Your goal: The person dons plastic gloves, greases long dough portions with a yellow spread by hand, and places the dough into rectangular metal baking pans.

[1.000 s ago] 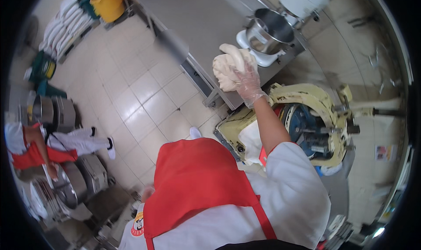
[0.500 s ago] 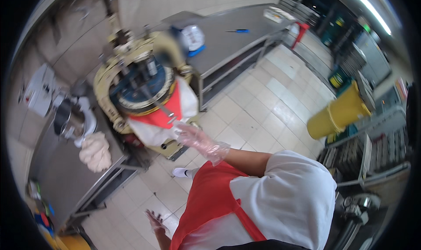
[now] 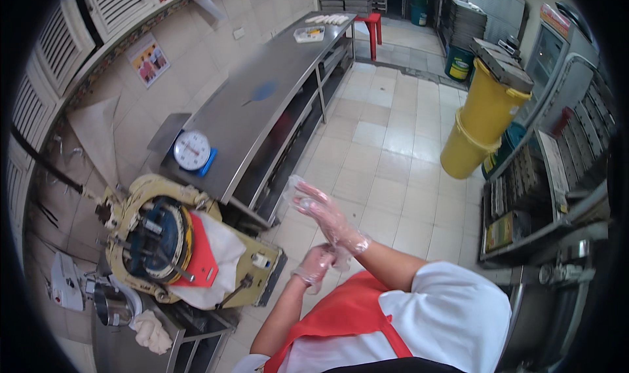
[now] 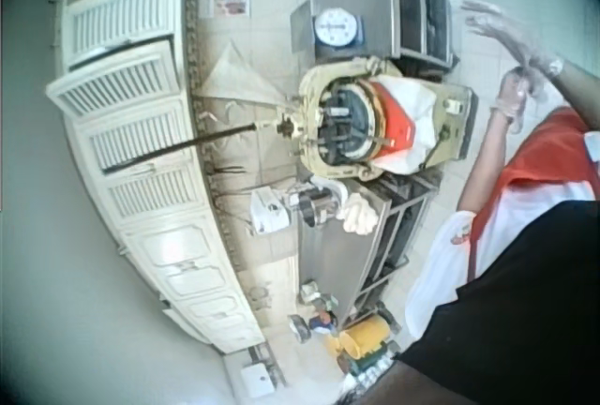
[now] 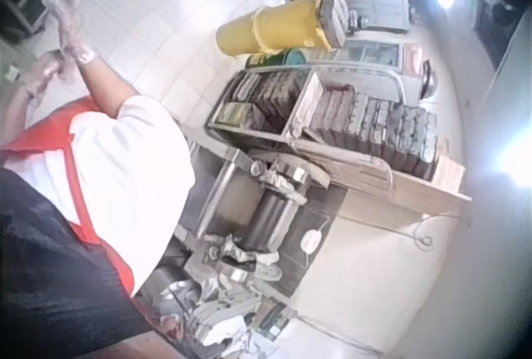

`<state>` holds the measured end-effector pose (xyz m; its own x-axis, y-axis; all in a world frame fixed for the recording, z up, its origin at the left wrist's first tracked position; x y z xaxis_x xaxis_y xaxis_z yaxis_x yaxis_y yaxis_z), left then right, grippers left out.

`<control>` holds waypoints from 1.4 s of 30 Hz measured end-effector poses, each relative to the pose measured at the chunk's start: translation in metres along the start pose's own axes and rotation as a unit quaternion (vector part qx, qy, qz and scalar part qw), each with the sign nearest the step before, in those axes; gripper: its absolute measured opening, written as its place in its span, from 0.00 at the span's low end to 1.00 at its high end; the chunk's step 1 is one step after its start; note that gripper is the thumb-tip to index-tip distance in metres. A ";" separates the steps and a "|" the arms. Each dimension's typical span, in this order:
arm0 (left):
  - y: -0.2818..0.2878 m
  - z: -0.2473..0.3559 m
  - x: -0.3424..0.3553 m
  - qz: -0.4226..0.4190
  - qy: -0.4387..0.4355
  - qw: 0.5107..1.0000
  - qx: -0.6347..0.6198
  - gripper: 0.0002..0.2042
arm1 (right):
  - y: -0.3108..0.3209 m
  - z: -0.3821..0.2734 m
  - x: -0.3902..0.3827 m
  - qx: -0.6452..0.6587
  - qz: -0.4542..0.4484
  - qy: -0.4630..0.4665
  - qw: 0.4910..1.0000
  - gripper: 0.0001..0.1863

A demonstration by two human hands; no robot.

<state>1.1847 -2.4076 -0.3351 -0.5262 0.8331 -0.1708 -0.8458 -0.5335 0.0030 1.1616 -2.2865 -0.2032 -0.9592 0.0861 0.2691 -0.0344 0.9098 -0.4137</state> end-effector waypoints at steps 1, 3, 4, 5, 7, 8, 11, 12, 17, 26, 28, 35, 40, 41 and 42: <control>-0.013 0.002 0.035 -0.003 0.020 1.000 -0.011 0.20 | 0.031 -0.003 0.007 0.000 0.002 -0.002 1.000 0.43; -0.048 0.024 0.121 -0.032 0.052 0.991 0.118 0.19 | 0.107 -0.014 0.021 -0.001 0.018 -0.009 1.000 0.43; -0.066 0.029 0.153 -0.040 0.083 0.980 0.179 0.19 | 0.143 -0.017 0.028 -0.004 0.041 -0.022 0.999 0.44; -0.074 0.016 0.187 -0.052 0.015 0.970 0.239 0.19 | 0.166 -0.028 0.040 0.019 0.052 -0.015 0.998 0.44; -0.104 0.034 0.236 -0.081 -0.056 0.948 0.304 0.18 | 0.222 -0.054 0.052 0.041 0.095 -0.007 0.995 0.44; -0.111 0.043 0.258 -0.070 -0.045 0.959 0.271 0.19 | 0.249 -0.070 0.058 0.042 0.113 0.004 0.993 0.44; -0.110 0.059 0.320 -0.052 0.005 0.996 0.071 0.21 | 0.313 -0.102 0.082 0.063 0.160 0.039 0.984 0.45; -0.107 0.062 0.342 -0.055 0.029 0.995 -0.074 0.22 | 0.328 -0.108 0.094 0.074 0.175 0.050 0.981 0.45; -0.078 0.109 0.438 -0.174 -0.043 0.980 0.090 0.28 | 0.392 -0.112 0.178 0.099 0.215 0.060 0.970 0.44; 0.039 0.147 0.650 -0.147 -0.193 0.920 0.309 0.12 | 0.510 -0.068 0.398 0.082 -0.004 0.142 0.986 0.45; 0.077 0.176 0.681 -0.161 -0.194 0.916 0.312 0.11 | 0.507 -0.087 0.465 0.068 0.067 0.109 0.989 0.51; 0.244 0.237 0.804 -0.126 -0.246 0.883 0.380 0.12 | 0.524 -0.097 0.665 -0.007 0.165 0.058 0.985 0.64; 0.536 0.344 0.888 0.169 -0.284 0.862 0.386 0.31 | 0.626 -0.057 0.766 -0.065 0.219 0.022 0.973 0.56; 0.593 0.369 0.894 0.224 -0.314 0.885 0.262 0.31 | 0.647 -0.040 0.783 -0.075 0.236 0.016 0.969 0.54; 0.657 0.387 0.904 0.327 -0.228 0.870 0.289 0.31 | 0.665 -0.021 0.800 -0.073 0.246 -0.004 0.967 0.52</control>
<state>0.1193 -1.9488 -0.1061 -0.7806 0.4201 0.4628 -0.1853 -0.8627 0.4706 0.3770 -1.6045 -0.2449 -0.8518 0.5199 0.0643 0.4656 0.8076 -0.3620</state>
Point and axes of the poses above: each hand's wrist, its own x-axis towards the middle knuckle, its own y-axis out of the back of the hand, z = x × y, the point moved 5 cm from there along x, towards the middle knuckle, and after that the axes turned 7 degrees about -x, right-handed, at the moved point
